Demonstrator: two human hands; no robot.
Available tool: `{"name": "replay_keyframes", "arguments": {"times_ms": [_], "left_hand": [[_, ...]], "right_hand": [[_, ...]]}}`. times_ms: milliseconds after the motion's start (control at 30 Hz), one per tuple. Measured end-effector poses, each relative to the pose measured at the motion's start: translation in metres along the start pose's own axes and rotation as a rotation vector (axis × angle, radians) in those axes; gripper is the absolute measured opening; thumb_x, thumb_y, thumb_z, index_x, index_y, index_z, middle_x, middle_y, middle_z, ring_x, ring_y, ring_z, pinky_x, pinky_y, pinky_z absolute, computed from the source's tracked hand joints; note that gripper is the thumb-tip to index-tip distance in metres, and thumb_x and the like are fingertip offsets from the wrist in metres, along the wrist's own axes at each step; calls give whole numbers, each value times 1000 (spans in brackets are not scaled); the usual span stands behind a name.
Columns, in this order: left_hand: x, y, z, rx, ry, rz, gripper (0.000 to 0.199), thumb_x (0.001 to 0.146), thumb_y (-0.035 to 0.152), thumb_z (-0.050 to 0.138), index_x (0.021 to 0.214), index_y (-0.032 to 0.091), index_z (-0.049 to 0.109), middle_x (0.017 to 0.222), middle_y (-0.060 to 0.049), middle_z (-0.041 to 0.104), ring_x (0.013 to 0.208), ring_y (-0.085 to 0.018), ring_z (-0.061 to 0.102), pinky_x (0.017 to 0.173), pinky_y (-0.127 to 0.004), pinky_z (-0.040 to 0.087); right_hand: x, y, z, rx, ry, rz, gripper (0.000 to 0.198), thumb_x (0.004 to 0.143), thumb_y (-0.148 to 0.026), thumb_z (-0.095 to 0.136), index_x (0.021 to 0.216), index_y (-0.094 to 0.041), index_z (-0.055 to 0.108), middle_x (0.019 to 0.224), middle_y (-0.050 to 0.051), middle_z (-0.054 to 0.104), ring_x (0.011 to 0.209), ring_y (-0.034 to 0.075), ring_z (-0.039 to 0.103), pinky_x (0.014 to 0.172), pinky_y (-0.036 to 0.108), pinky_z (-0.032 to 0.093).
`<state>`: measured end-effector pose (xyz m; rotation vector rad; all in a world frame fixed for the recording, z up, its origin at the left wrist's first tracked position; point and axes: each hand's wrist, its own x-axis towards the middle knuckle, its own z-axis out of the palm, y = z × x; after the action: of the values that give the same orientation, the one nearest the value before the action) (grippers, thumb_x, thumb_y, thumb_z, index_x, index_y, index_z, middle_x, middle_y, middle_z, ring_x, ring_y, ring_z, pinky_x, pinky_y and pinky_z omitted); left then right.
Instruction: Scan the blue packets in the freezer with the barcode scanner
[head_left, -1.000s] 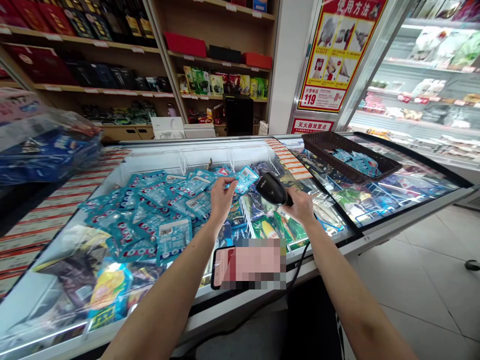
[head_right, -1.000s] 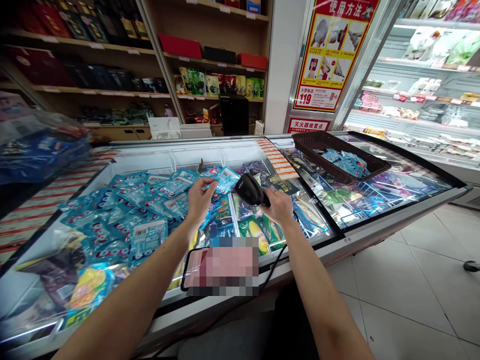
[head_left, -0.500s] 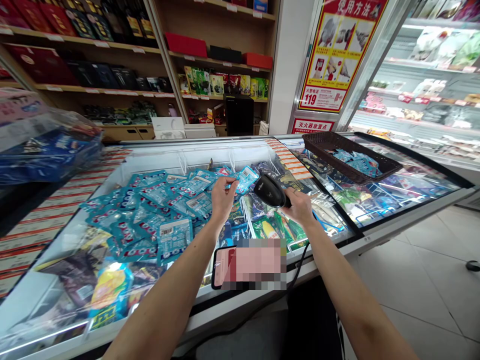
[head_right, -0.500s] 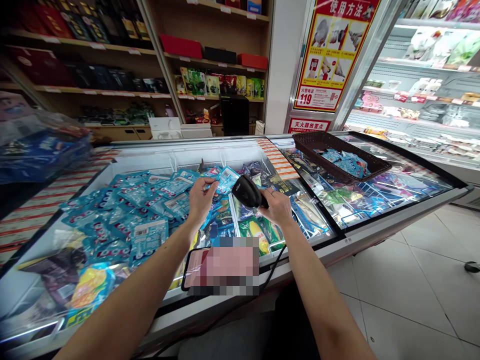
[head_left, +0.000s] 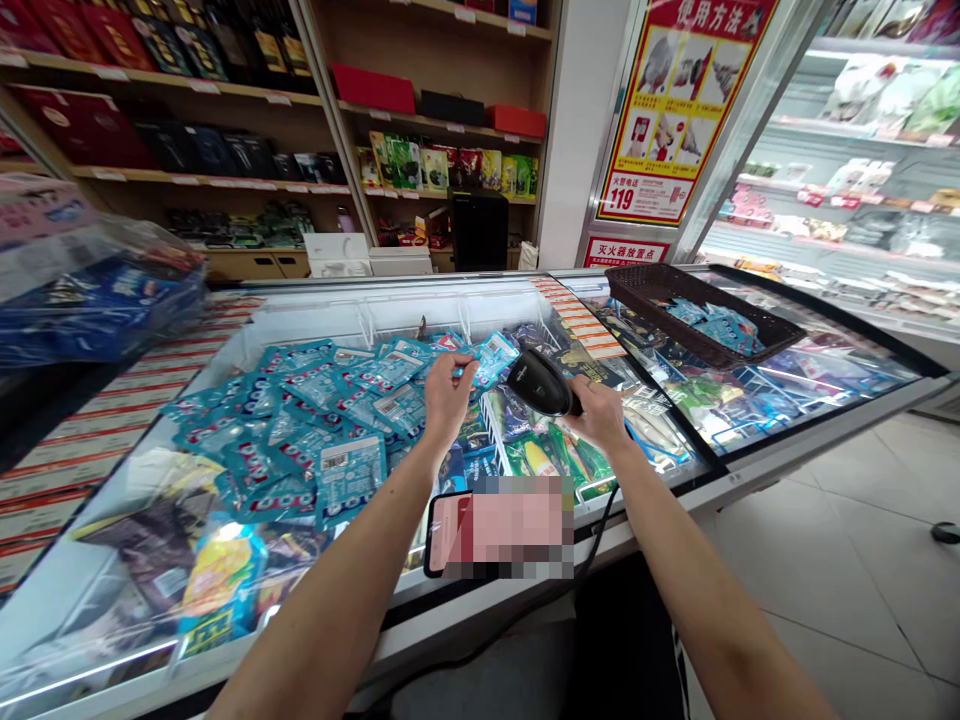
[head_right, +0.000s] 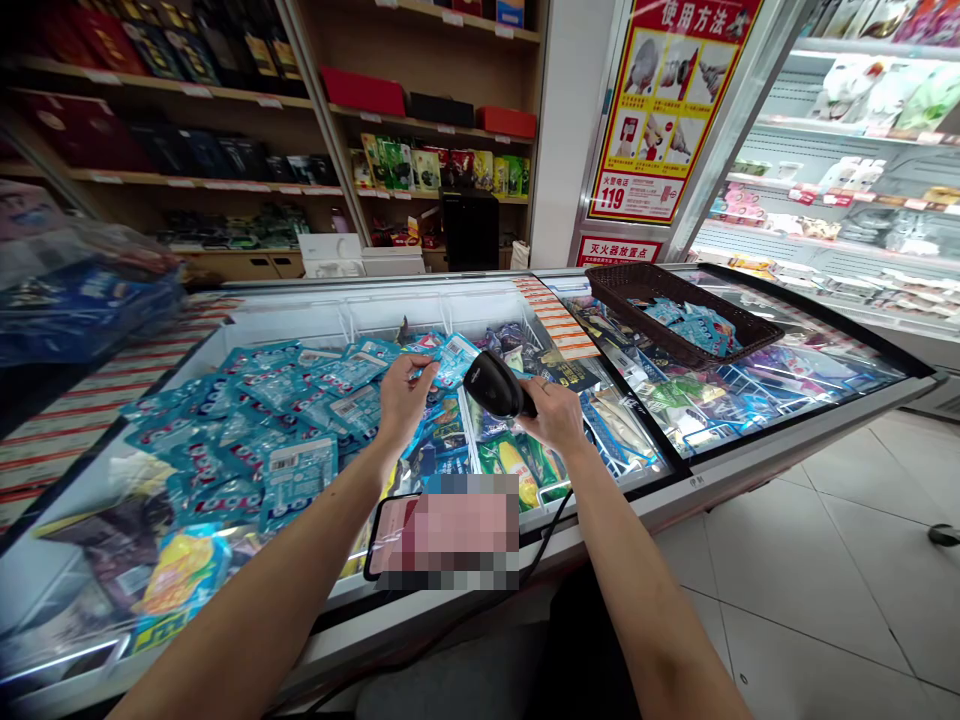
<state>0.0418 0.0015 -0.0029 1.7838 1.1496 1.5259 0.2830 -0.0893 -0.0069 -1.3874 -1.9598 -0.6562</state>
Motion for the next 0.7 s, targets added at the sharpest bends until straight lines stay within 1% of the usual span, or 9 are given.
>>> {"name": "replay_keyframes", "arguments": {"times_ms": [233, 333, 433, 567, 700], "left_hand": [[0, -2, 0, 36, -4, 17, 27, 84, 44, 53, 93, 19, 58, 93, -4, 58, 72, -12, 58, 60, -27, 53], [0, -1, 0, 46, 10, 29, 30, 86, 43, 50, 105, 20, 56, 99, -5, 59, 76, -13, 58, 61, -26, 53], [-1, -1, -1, 95, 47, 59, 35, 89, 41, 46, 118, 22, 50, 103, -6, 59, 83, -15, 58, 65, -28, 52], [1, -2, -5, 258, 140, 113, 36, 91, 35, 41, 124, 21, 46, 104, -8, 58, 89, -18, 57, 77, -35, 50], [0, 4, -9, 538, 192, 198, 34, 90, 31, 41, 121, 21, 52, 113, -13, 55, 103, -25, 52, 89, -44, 43]], "right_hand": [[0, 0, 1, -16, 2, 22, 23, 79, -31, 52, 95, -17, 61, 75, 4, 62, 68, 16, 56, 62, 24, 37], [0, 0, 0, -44, 17, 68, 25, 80, -31, 51, 98, -16, 62, 76, 4, 62, 69, 16, 57, 63, 24, 36], [0, 2, -1, -79, 37, 144, 27, 81, -34, 52, 99, -16, 62, 78, 5, 64, 70, 16, 58, 63, 24, 36], [0, 5, -2, -121, 41, 233, 29, 79, -37, 54, 98, -17, 63, 79, 5, 65, 72, 17, 58, 61, 25, 35], [-1, 7, -1, -142, 28, 273, 29, 79, -38, 55, 99, -17, 63, 81, 5, 66, 73, 17, 59, 61, 25, 33]]}}
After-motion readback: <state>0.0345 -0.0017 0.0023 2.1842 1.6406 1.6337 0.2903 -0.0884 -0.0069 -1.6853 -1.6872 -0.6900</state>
